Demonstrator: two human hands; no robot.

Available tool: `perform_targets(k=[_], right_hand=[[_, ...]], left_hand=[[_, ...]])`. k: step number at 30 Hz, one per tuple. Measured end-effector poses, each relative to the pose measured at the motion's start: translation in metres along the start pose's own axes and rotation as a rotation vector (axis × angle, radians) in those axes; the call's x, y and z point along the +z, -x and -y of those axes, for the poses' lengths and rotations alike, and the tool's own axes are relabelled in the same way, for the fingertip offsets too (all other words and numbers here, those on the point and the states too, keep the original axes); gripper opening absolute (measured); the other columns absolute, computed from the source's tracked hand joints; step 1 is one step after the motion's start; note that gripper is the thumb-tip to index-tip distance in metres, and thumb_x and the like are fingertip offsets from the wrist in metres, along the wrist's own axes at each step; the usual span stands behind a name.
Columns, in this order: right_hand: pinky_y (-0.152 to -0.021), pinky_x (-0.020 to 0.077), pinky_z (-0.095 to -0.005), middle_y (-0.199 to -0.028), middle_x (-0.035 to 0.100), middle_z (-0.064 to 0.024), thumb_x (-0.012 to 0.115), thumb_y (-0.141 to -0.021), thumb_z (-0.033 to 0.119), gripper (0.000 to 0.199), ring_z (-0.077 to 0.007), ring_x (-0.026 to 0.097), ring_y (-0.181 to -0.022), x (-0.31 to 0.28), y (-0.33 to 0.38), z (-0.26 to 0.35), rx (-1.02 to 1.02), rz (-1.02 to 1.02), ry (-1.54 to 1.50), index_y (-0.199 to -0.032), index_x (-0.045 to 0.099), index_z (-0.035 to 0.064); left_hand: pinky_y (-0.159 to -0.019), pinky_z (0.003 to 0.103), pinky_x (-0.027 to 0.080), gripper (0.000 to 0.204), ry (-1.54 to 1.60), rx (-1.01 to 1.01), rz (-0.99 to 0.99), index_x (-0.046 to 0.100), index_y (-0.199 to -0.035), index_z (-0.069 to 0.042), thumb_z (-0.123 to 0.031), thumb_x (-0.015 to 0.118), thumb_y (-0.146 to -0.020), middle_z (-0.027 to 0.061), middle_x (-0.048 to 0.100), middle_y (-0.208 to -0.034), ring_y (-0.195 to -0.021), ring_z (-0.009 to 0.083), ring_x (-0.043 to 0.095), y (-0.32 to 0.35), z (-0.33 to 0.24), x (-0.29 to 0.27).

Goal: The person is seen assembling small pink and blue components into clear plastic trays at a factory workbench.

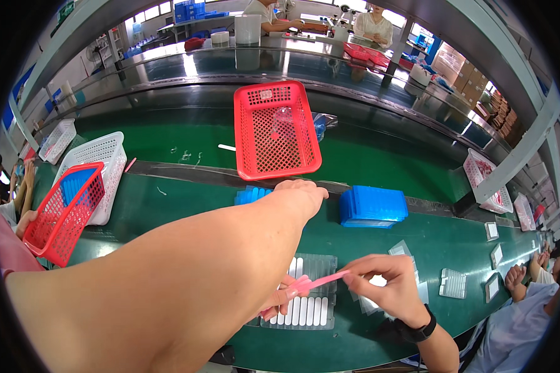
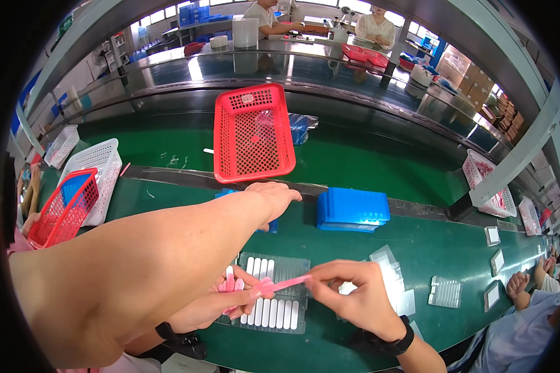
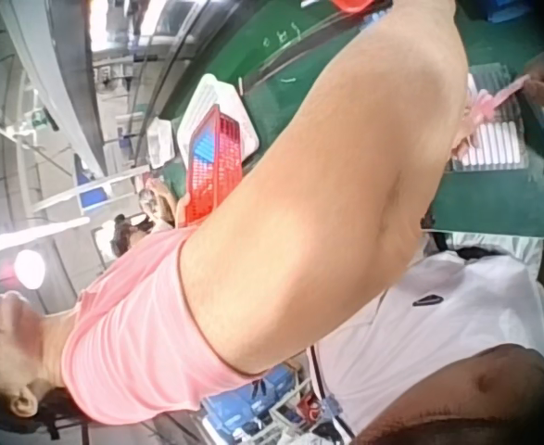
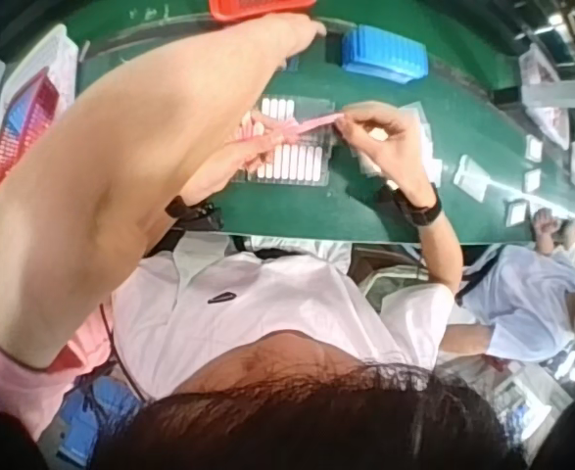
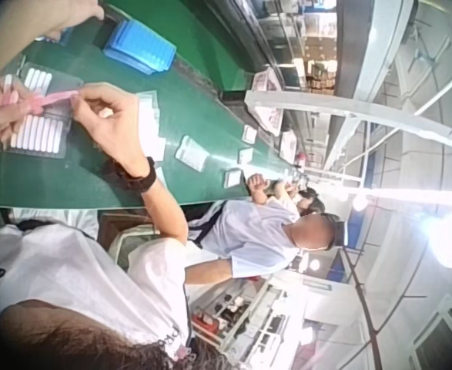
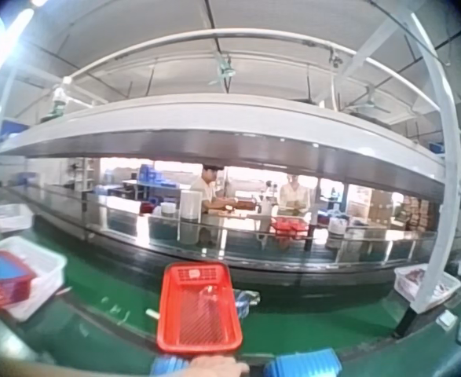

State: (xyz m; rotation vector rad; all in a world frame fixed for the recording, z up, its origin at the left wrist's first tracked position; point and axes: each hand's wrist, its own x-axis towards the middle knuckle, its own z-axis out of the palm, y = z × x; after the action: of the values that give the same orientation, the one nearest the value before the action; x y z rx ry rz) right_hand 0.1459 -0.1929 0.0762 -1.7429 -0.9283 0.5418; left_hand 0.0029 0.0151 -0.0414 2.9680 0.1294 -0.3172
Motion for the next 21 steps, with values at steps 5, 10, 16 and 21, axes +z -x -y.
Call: perform_targets(k=[5,10,16,21], right_hand=[[-0.061,0.0563,-0.032,-0.098,0.073,-0.0115,0.076,-0.069,-0.003,0.019,-0.0221,0.068,-0.067,0.011,-0.016,0.004,-0.609,-0.051,0.372,-0.081,0.062,0.0026],[-0.063,0.0575,-0.0324,-0.097,0.072,-0.0104,0.075,-0.071,0.001,0.025,-0.0224,0.068,-0.071,0.018,-0.011,-0.011,-0.737,0.11,0.628,-0.085,0.055,0.0038],[-0.067,0.0548,-0.03,-0.103,0.069,-0.01,0.068,-0.075,0.01,0.016,-0.019,0.065,-0.078,0.029,-0.015,-0.018,-0.945,0.31,0.968,-0.082,0.054,0.0041],[-0.067,0.0517,-0.0288,-0.105,0.068,-0.0107,0.066,-0.075,0.009,0.015,-0.0184,0.064,-0.083,0.041,-0.02,-0.012,-0.942,0.396,1.052,-0.084,0.056,0.0033]], left_hand=[[-0.085,0.034,0.056,0.034,0.006,-0.02,-0.017,0.069,-0.126,-0.016,-0.014,0.067,-0.092,0.0049,0.074,-0.109,-0.096,0.0192,0.07,-0.116,0.032,-0.122],[-0.087,0.034,0.055,0.028,0.028,-0.079,0.101,0.072,-0.119,-0.017,-0.018,0.065,-0.092,0.0017,0.076,-0.104,-0.097,0.0191,0.07,-0.114,0.008,-0.138],[-0.093,0.036,0.054,0.024,0.06,-0.251,0.291,0.077,-0.108,-0.018,-0.023,0.061,-0.092,-0.0036,0.077,-0.097,-0.102,0.0192,0.07,-0.095,-0.001,-0.16],[-0.072,0.032,0.056,0.019,0.289,-0.247,0.354,0.074,-0.105,-0.008,-0.017,0.063,-0.093,0.0039,0.076,-0.096,-0.076,0.0167,0.069,-0.057,0.011,-0.198]])
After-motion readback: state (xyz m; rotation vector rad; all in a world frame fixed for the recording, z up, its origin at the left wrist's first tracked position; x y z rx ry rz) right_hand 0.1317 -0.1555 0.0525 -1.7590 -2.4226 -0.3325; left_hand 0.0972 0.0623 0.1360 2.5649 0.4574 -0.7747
